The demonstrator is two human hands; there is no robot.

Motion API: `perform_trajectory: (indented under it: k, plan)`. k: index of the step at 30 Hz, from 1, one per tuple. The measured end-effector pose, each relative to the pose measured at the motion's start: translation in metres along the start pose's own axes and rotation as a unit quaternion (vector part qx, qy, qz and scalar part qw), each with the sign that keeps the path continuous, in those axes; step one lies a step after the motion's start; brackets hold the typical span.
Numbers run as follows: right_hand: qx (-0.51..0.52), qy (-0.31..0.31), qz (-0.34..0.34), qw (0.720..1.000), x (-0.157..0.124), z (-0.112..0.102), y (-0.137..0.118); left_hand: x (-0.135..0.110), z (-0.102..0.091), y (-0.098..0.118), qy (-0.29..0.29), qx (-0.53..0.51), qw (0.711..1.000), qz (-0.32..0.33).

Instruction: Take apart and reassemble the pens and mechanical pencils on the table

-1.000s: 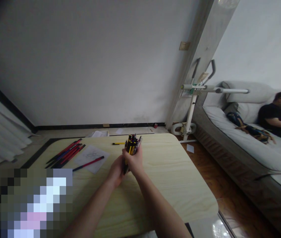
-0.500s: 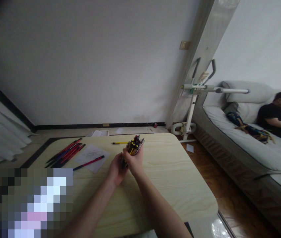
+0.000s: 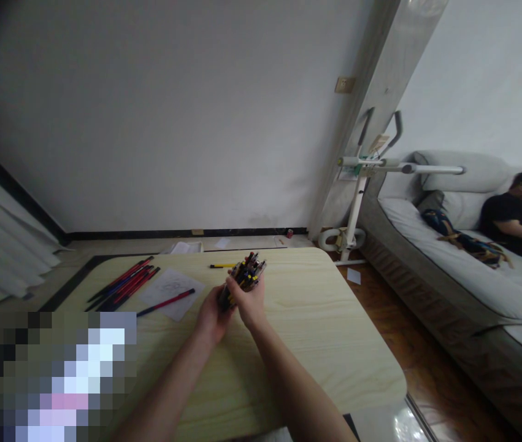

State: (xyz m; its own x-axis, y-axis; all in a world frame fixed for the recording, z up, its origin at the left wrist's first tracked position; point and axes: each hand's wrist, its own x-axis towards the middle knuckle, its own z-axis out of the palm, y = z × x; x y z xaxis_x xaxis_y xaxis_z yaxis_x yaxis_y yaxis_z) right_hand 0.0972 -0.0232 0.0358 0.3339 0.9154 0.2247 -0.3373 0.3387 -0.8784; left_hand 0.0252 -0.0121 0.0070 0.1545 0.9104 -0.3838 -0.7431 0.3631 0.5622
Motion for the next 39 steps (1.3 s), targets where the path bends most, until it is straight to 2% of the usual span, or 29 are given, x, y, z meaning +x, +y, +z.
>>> perform_trajectory:
  k: [3, 6, 12, 17, 23, 27, 34, 39]
  plan:
    - [0.002, 0.0, -0.003, 1.0, 0.0, 0.001, -0.002, 0.0, -0.001, 0.0, 0.02, 0.033, 0.999, 0.022]
    - [-0.008, 0.025, -0.004, 1.0, 0.001, 0.002, -0.003, -0.003, 0.0, -0.002, 0.028, 0.073, 0.996, 0.048]
    - [-0.036, 0.068, 0.004, 0.997, 0.005, 0.002, -0.004, -0.007, 0.004, -0.004, -0.002, 0.103, 0.992, 0.068]
    - [-0.024, 0.081, -0.003, 0.996, 0.008, -0.001, 0.003, -0.008, 0.006, -0.006, -0.004, 0.073, 0.996, 0.045]
    - [-0.026, 0.12, -0.002, 0.992, 0.009, -0.005, 0.0, -0.007, 0.007, -0.008, -0.038, -0.015, 0.999, -0.035]
    - [-0.046, 0.107, -0.025, 0.993, 0.007, -0.002, -0.005, -0.006, 0.005, -0.008, -0.048, -0.053, 0.996, -0.046]
    - [-0.059, 0.055, -0.009, 0.997, 0.001, 0.005, -0.009, -0.005, 0.0, -0.004, -0.069, -0.053, 0.993, -0.079]
    - [-0.071, 0.039, -0.013, 0.997, -0.002, 0.007, -0.007, 0.001, -0.003, -0.002, -0.073, -0.046, 0.994, -0.066]
